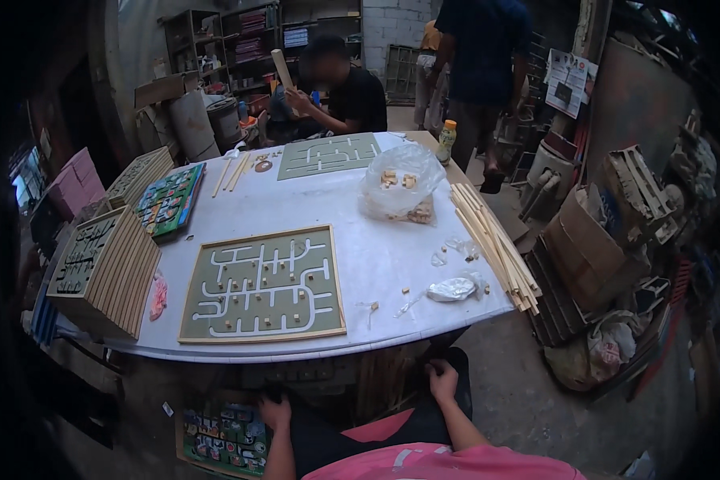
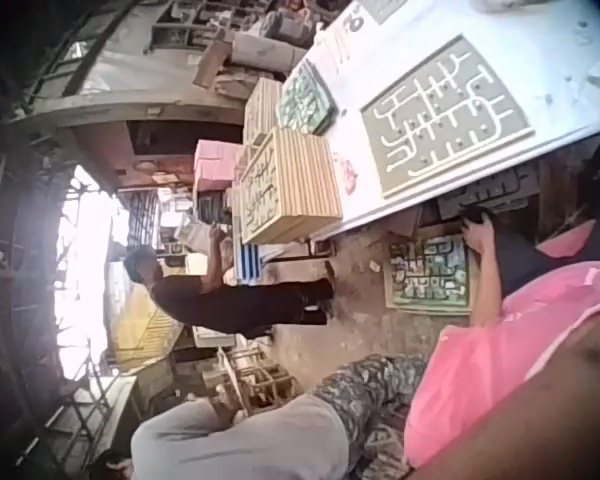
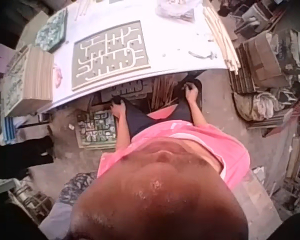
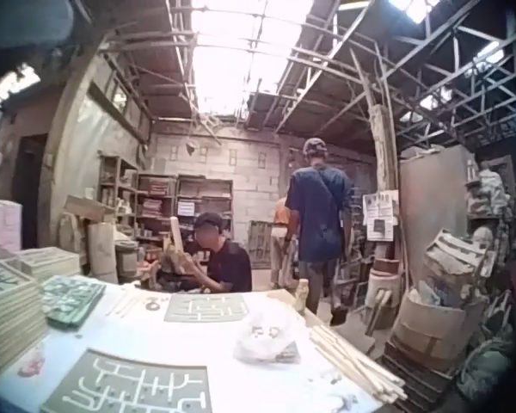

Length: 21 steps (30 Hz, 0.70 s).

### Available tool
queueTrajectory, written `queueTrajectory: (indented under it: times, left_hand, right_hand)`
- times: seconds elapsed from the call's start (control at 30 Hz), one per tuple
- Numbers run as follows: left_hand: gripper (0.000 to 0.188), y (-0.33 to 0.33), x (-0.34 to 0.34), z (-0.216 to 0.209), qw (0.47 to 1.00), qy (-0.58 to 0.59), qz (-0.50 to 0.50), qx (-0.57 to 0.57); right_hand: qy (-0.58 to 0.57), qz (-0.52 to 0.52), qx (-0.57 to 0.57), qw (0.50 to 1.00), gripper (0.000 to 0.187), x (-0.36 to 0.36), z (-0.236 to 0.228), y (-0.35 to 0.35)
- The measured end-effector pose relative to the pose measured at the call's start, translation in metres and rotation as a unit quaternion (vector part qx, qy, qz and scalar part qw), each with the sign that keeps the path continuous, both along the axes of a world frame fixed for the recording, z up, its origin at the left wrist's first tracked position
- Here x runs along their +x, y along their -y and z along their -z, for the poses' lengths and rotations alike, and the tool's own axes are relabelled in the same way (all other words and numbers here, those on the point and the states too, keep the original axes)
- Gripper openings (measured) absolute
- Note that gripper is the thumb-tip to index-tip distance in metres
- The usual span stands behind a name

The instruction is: Assemble a wooden maze or game board by placing wooden blocks into predefined slots.

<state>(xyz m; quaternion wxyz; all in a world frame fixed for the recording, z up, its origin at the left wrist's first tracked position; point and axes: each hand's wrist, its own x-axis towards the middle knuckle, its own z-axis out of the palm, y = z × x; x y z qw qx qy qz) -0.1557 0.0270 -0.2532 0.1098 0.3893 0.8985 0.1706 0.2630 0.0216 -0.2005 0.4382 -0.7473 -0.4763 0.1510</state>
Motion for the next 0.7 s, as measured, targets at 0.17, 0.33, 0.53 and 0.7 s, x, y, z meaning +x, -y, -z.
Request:
queueTrajectory:
  times: [0.17, 0.33, 0.53, 0.7]
  left_hand:
    - [0.037, 0.025, 0.080, -0.097, 0.919, 0.353, 0.129, 0.116]
    - [0.025, 0.027, 0.158, -0.222, 0.687, 0.669, 0.210, 0.191]
    - [0.018, 0.022, 0.160, -0.286, 0.642, 0.665, 0.287, 0.249]
    - [0.014, 0.019, 0.163, -0.296, 0.473, 0.779, 0.325, 0.252]
  right_hand:
    - [-0.418, -0.079, -0.084, 0.901, 0.019, -0.058, -0.055, 0.021]
    - [-0.420, -0.295, -0.040, 0.857, 0.029, -0.116, -0.137, 0.035]
    - [-0.417, -0.458, 0.036, 0.784, 0.065, -0.102, -0.216, 0.037]
    - [-0.587, -0.505, 0.026, 0.633, 0.085, -0.097, -0.251, 0.039]
